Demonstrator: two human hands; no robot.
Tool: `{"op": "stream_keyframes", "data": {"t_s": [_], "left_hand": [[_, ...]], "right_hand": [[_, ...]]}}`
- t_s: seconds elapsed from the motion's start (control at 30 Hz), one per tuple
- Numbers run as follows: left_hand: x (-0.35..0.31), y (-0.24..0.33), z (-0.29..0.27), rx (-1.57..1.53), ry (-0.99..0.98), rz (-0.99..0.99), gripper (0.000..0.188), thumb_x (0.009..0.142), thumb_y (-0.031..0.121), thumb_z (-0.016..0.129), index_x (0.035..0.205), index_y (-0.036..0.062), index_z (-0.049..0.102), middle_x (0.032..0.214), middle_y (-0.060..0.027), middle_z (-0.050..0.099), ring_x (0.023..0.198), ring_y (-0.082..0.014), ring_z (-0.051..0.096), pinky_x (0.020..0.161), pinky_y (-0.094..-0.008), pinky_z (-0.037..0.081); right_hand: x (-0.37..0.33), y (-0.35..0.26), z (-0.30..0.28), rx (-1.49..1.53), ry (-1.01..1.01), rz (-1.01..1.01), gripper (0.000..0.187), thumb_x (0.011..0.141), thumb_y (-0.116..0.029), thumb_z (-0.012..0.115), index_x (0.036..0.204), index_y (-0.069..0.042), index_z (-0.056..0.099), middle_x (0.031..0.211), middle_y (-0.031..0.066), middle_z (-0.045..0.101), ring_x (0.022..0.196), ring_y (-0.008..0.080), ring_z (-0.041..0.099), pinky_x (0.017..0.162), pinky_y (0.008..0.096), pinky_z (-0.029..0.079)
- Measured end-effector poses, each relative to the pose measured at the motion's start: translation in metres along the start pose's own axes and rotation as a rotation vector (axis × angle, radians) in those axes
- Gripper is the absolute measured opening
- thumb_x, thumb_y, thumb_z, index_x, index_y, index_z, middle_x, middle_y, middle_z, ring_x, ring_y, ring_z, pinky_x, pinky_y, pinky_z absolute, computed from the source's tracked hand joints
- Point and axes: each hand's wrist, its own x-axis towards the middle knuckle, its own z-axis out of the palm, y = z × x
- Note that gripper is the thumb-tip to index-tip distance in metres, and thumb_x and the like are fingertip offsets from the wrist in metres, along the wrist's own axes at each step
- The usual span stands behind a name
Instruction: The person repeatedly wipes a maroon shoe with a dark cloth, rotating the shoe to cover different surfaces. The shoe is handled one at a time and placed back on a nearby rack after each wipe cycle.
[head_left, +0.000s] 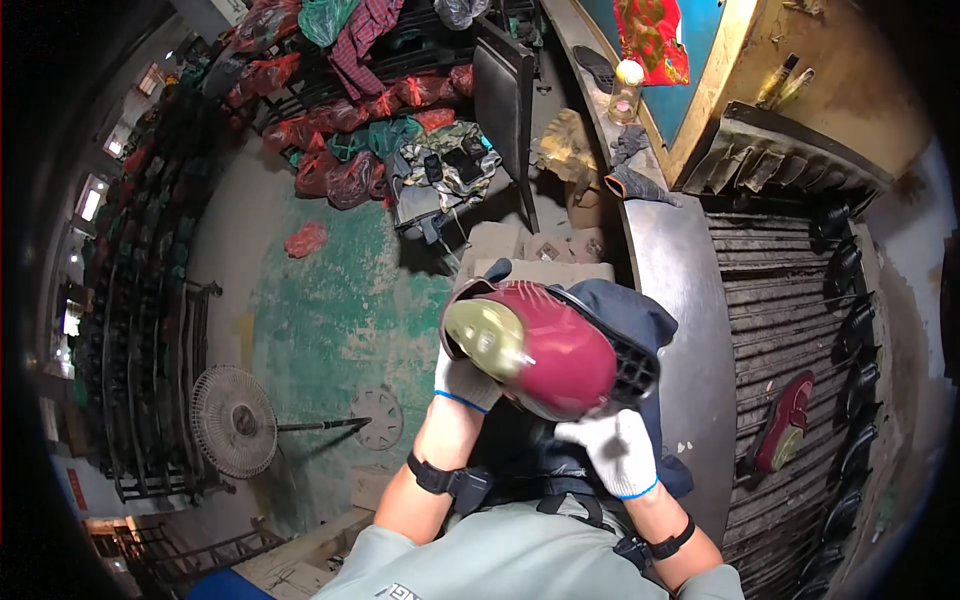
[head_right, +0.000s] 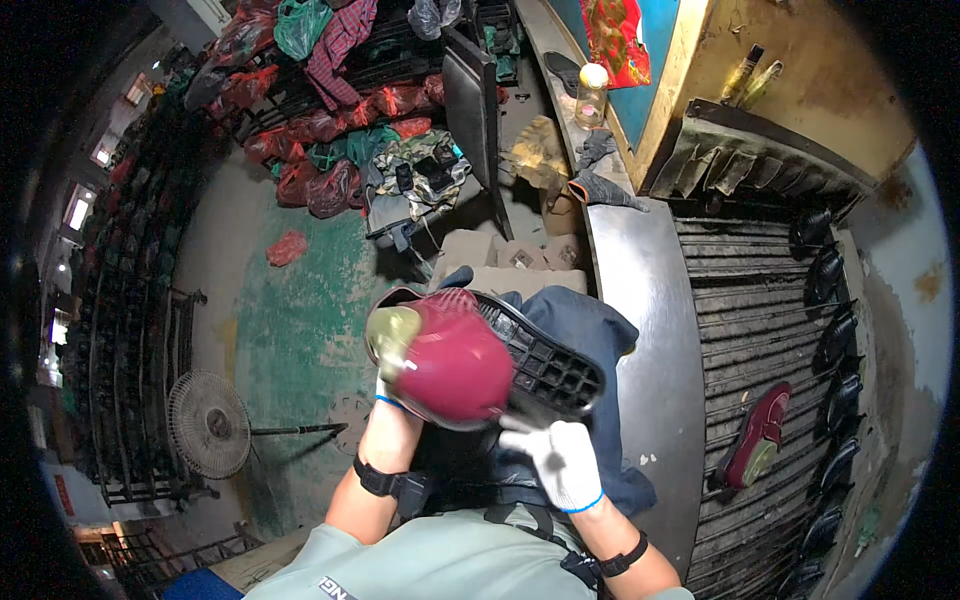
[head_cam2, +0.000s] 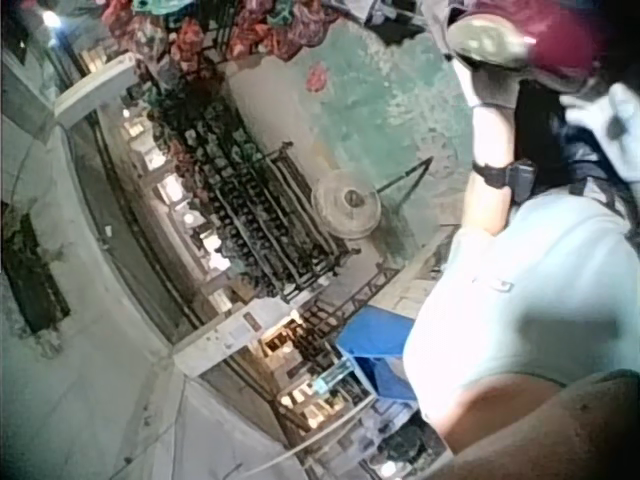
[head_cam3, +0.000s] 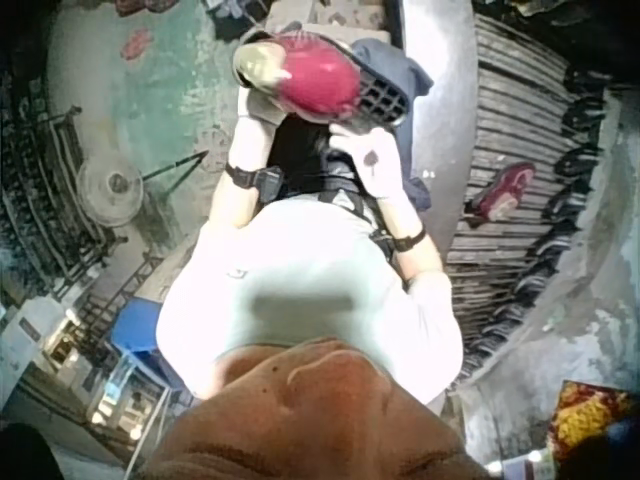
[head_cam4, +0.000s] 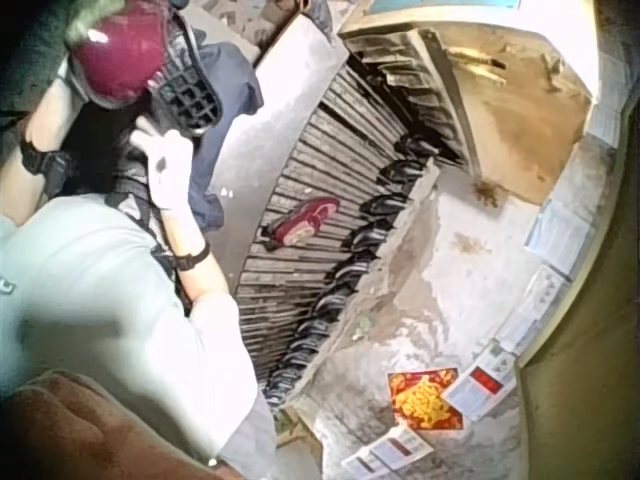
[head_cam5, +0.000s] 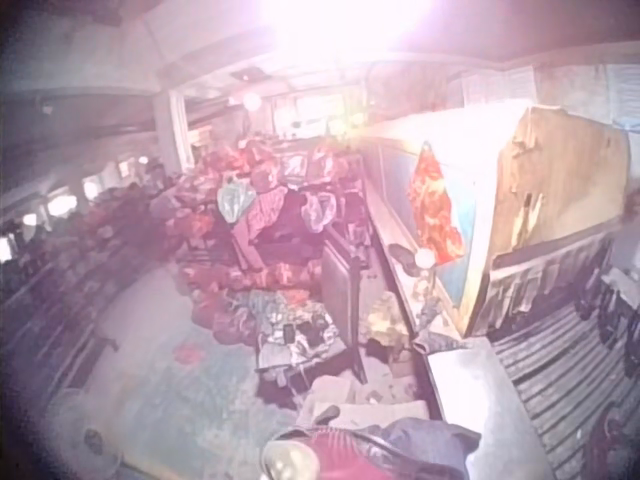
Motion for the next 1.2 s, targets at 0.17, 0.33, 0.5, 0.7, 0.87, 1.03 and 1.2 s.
{"op": "stream_keyframes", "data": {"t_s": [0.17,0.33,0.5,0.7,0.87,1.03,1.2], "left_hand": [[-0.012,-0.035,0.056,-0.087,-0.056,-0.022,0.043,0.118,0.033,0.056,0.157,0.0152,0.057,0.15,-0.0116,0.068,0.136,-0.0319,0.067,0.113,-0.0546,0.059],[-0.042,-0.05,0.045,0.08,0.126,0.023,0.065,0.12,0.056,0.038,0.163,0.0105,0.05,0.163,-0.0138,0.058,0.151,-0.0304,0.056,0.123,-0.0494,0.051],[-0.042,-0.028,0.092,0.726,0.238,0.463,0.083,0.12,0.065,0.023,0.147,-0.0011,0.065,0.153,-0.0204,0.068,0.128,-0.031,0.073,0.113,-0.0439,0.057],[-0.035,-0.036,0.107,1.302,0.125,0.789,0.047,0.115,0.033,0.046,0.119,-0.0015,0.078,0.116,-0.0169,0.083,0.11,-0.029,0.078,0.1,-0.0389,0.059],[-0.024,-0.046,0.111,1.409,0.001,0.92,0.022,0.108,0.008,0.058,0.118,-0.0035,0.075,0.11,-0.0202,0.081,0.098,-0.0356,0.08,0.091,-0.0416,0.064],[-0.019,-0.054,0.112,1.412,0.008,0.95,0.022,0.107,0.006,0.058,0.115,-0.0045,0.075,0.108,-0.0207,0.08,0.095,-0.0363,0.08,0.088,-0.0417,0.064],[-0.017,-0.061,0.117,1.411,0.024,0.965,0.023,0.107,0.004,0.056,0.112,-0.0049,0.076,0.104,-0.0204,0.08,0.093,-0.0358,0.08,0.086,-0.0417,0.064]], "right_hand": [[0.052,-0.063,0.072,-0.174,0.171,-0.65,0.102,0.093,-0.039,0.084,0.175,-0.007,0.031,0.168,0.0238,0.052,0.156,0.0412,0.05,0.129,0.0588,0.042],[0.084,-0.079,0.077,-0.557,0.101,-0.716,0.068,0.096,-0.037,0.079,0.143,0.005,0.055,0.134,0.0234,0.069,0.125,0.0349,0.07,0.115,0.0489,0.055],[0.085,-0.044,0.053,-0.582,0.162,-0.616,0.072,0.107,-0.056,0.068,0.144,0.005,0.058,0.132,0.019,0.07,0.125,0.0289,0.07,0.114,0.0455,0.055],[0.094,-0.042,0.064,-0.855,0.162,-0.711,0.077,0.116,-0.067,0.042,0.133,0.004,0.067,0.131,0.0176,0.074,0.124,0.0295,0.07,0.115,0.0447,0.052],[0.092,-0.046,0.069,-0.961,0.242,-0.733,0.065,0.118,-0.053,0.04,0.125,0.005,0.07,0.124,0.0177,0.076,0.12,0.0286,0.071,0.111,0.0424,0.051],[0.092,-0.046,0.07,-0.98,0.302,-0.765,0.058,0.118,-0.045,0.04,0.124,0.005,0.07,0.121,0.0179,0.076,0.116,0.0288,0.072,0.11,0.0422,0.052],[0.092,-0.043,0.064,-0.923,0.349,-0.759,0.053,0.116,-0.042,0.043,0.123,0.005,0.069,0.12,0.0181,0.076,0.115,0.0279,0.072,0.109,0.0414,0.053]]}}
